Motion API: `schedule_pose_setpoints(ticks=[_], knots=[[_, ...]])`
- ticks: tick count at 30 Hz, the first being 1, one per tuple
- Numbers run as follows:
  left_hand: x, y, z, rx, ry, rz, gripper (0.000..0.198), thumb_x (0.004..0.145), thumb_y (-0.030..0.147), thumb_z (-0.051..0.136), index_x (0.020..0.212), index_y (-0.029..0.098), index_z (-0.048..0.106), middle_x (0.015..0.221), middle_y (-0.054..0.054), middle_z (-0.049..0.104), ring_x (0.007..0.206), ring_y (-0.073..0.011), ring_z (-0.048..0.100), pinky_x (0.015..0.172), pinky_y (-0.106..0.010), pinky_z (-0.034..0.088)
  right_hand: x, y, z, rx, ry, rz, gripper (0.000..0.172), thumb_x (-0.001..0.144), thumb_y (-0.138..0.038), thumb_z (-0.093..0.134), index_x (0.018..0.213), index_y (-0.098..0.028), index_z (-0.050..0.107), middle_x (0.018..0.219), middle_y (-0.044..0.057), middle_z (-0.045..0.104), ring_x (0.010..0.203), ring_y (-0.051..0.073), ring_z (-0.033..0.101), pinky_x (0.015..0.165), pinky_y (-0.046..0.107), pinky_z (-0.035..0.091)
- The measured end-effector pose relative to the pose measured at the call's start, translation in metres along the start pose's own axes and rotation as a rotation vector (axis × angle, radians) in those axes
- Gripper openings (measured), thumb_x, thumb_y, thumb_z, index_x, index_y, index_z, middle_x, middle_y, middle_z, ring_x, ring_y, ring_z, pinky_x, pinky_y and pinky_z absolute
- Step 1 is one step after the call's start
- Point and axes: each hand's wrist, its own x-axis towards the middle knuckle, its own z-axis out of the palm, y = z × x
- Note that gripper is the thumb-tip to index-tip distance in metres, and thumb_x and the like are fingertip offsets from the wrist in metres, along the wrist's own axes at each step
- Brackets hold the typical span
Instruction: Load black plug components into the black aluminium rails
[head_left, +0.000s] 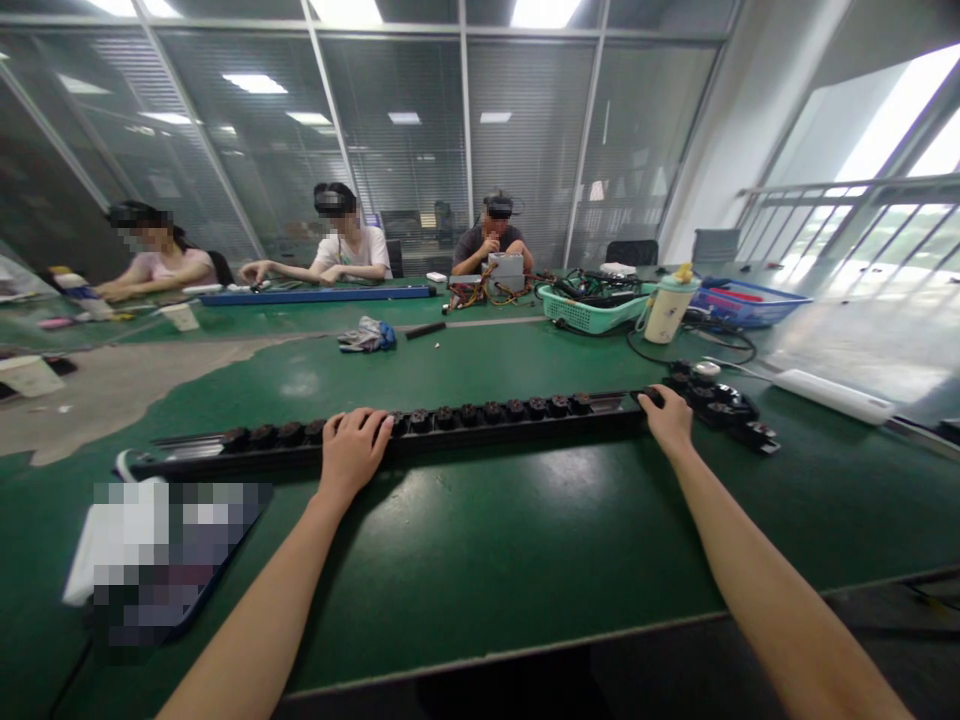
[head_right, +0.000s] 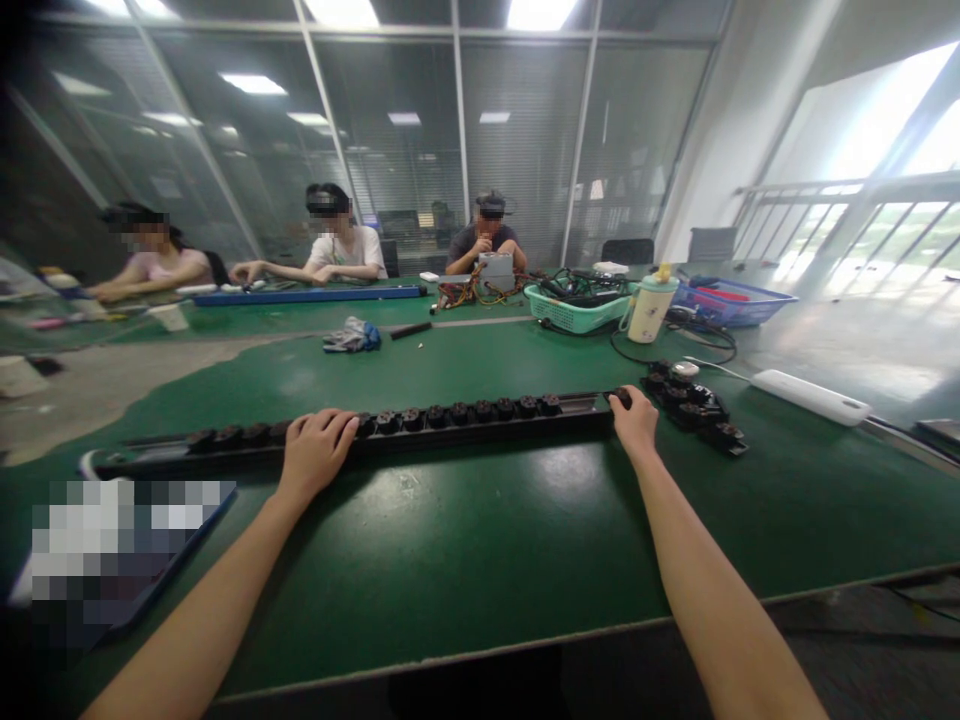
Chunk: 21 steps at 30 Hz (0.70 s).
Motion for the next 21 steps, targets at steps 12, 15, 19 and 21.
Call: schedule_pose_setpoints(ticks=[12,15,19,21], knots=[[-0.001,-0.001,0.001,0.004,-0.002,-0.003,0.045,0.105,0.045,0.033,0.116,0.023,0.071,0.119,-0.012,0.071,0.113,-0.0288,0.061,0.106,-0.049,0.033,0.005,0.032,0.010,-0.110,0.000,-0.053,0.040,0.080,-0.030,0.058,0.116,-0.014,0.067,0.109,0.019,0.071,0.101,0.032,0.063,0.095,0.048,0.047],[-0.001,-0.002,0.002,0.001,0.001,-0.003,0.045,0.105,0.045,0.033,0.116,0.023,0.071,0.119,-0.012,0.071,0.114,-0.0288,0.060,0.106,-0.049,0.033,0.003,0.030,0.010,-0.220,-0.009,-0.060,0.035,0.081,-0.029,0.055,0.111,-0.016,0.068,0.106,0.018,0.071,0.101,0.033,0.060,0.094,0.052,0.044],[-0.002,-0.003,0.003,0.004,0.012,0.000,0.044,0.105,0.045,0.034,0.117,0.025,0.071,0.118,-0.011,0.071,0.114,-0.0283,0.061,0.106,-0.049,0.033,0.000,0.024,0.006,-0.301,-0.007,-0.101,0.036,0.080,-0.027,0.055,0.110,-0.013,0.070,0.115,0.021,0.070,0.112,0.038,0.056,0.096,0.056,0.042],[-0.002,-0.004,0.002,0.008,0.015,0.003,0.044,0.105,0.045,0.033,0.116,0.025,0.071,0.118,-0.011,0.072,0.113,-0.0283,0.061,0.105,-0.048,0.033,-0.001,0.017,0.001,-0.297,0.014,-0.118,0.042,0.080,-0.022,0.052,0.116,-0.009,0.070,0.122,0.024,0.068,0.118,0.039,0.055,0.098,0.056,0.042]])
